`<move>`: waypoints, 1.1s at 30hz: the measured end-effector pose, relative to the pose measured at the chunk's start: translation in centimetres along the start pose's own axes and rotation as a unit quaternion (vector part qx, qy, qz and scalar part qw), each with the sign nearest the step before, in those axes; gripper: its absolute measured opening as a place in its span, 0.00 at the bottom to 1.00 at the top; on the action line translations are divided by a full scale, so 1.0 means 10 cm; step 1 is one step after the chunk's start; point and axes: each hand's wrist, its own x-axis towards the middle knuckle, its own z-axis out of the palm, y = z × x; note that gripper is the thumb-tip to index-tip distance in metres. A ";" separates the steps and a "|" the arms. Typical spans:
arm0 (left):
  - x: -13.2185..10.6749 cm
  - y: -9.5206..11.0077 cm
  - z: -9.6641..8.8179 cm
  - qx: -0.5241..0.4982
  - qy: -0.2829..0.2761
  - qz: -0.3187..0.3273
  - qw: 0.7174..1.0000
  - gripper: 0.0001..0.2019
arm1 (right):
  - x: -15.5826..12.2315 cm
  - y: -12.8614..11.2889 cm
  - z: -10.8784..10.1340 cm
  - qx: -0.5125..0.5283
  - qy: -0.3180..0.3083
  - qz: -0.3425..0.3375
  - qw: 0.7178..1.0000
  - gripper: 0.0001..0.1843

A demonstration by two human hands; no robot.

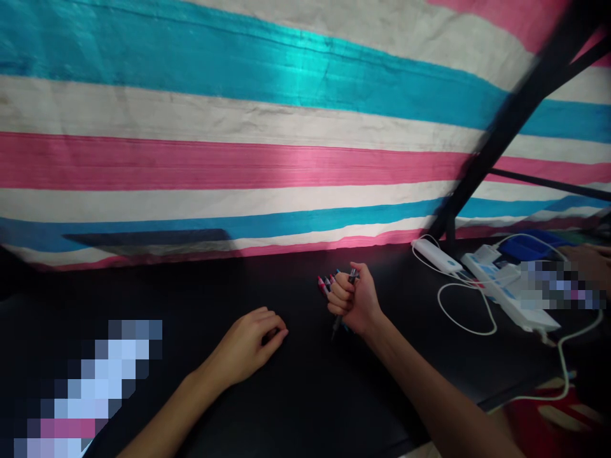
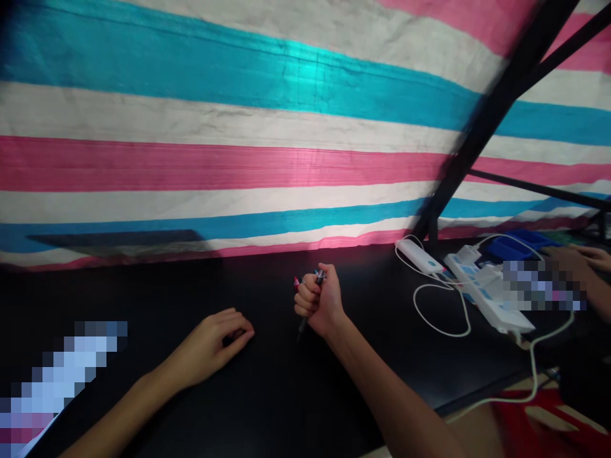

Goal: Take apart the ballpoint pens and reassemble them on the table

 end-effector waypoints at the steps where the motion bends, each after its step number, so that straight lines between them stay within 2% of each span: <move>1: 0.00 0.00 0.00 -0.001 -0.001 0.000 1.000 0.11 | 0.00 0.00 0.00 0.007 0.002 -0.008 1.000 0.29; 4: 0.00 -0.01 0.00 -0.001 -0.009 -0.001 1.000 0.11 | -0.01 -0.01 0.00 0.019 0.002 -0.034 0.999 0.32; 7: 0.00 -0.02 0.01 0.004 -0.017 -0.007 1.000 0.11 | -0.01 -0.02 -0.02 0.016 -0.010 -0.032 0.999 0.35; 12: -0.01 -0.02 0.00 0.008 -0.023 -0.004 1.000 0.11 | 0.00 -0.02 -0.02 0.013 -0.021 -0.025 0.999 0.34; 15: -0.01 -0.02 0.00 0.007 -0.025 -0.004 1.000 0.11 | 0.03 -0.04 0.00 -0.014 0.005 -0.031 0.999 0.28; 17: -0.01 -0.02 0.01 0.006 -0.025 -0.008 1.000 0.11 | 0.06 -0.04 0.02 -0.053 0.049 -0.049 0.996 0.19; 19: -0.01 -0.02 0.01 0.005 -0.027 -0.013 1.000 0.11 | 0.10 0.00 0.00 -0.119 0.095 -0.088 0.984 0.11; 20: -0.01 -0.02 0.01 0.004 -0.029 -0.016 0.999 0.11 | 0.11 0.03 -0.02 -0.167 0.109 -0.111 0.974 0.11; 22: -0.01 -0.01 0.00 0.004 -0.034 -0.021 0.999 0.11 | 0.14 0.14 -0.06 -0.294 0.115 -0.147 0.937 0.16; 25: -0.01 0.00 -0.01 0.005 -0.041 -0.026 0.999 0.11 | 0.15 0.34 -0.12 -0.469 0.083 -0.170 0.863 0.22; 26: -0.01 0.00 -0.01 0.005 -0.041 -0.027 0.999 0.10 | 0.14 0.40 -0.12 -0.523 0.074 -0.189 0.828 0.24; 28: 0.00 0.00 -0.01 0.006 -0.043 -0.029 0.999 0.10 | 0.12 0.50 -0.11 -0.630 0.063 -0.241 0.735 0.28; 30: 0.00 -0.01 -0.01 0.006 -0.044 -0.030 0.999 0.10 | 0.11 0.57 -0.08 -0.704 0.061 -0.274 0.652 0.27; 31: 0.00 -0.01 -0.01 0.006 -0.045 -0.030 0.999 0.10 | 0.10 0.58 -0.07 -0.728 0.064 -0.279 0.623 0.26; 33: 0.00 -0.01 0.00 0.006 -0.045 -0.031 0.998 0.09 | 0.10 0.60 -0.04 -0.756 0.079 -0.278 0.588 0.25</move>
